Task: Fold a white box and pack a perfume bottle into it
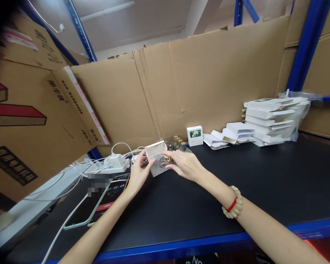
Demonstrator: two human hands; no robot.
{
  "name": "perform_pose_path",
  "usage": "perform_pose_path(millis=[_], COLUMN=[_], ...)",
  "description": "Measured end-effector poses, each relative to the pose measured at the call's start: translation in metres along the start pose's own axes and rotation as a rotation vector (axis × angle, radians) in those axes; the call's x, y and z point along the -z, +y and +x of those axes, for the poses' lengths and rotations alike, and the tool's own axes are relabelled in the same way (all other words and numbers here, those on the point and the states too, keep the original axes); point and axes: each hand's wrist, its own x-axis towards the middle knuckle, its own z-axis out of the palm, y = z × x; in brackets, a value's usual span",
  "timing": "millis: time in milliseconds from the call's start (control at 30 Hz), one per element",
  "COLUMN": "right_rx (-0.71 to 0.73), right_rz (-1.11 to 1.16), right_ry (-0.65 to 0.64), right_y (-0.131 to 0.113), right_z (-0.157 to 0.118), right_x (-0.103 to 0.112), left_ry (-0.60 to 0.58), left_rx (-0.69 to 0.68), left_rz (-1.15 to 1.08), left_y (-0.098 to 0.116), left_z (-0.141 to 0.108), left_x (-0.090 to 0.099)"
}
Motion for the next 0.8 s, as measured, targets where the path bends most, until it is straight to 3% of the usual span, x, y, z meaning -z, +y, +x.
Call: perform_pose_path(millis=[200,433,800], right_rx=[0.150,0.220,0.094], right_rz=[-0.019,-0.051,-0.136], right_ry=[0.268,0.267,0.180], right_y=[-0.001,-0.005,-0.003], right_z=[0.008,0.007,0.006], right_x=[0.008,0.009,0.003], left_ry=[-0.114,-0.205,-0.187], left_rx=[-0.032,-0.073,-0.144], left_rz=[-0.065,0.072,0.255], left_y=[0.007,0.015,0.009], left_z=[-0.003,-0.006,-0.009], left_x=[-0.007,-0.012,-0.012])
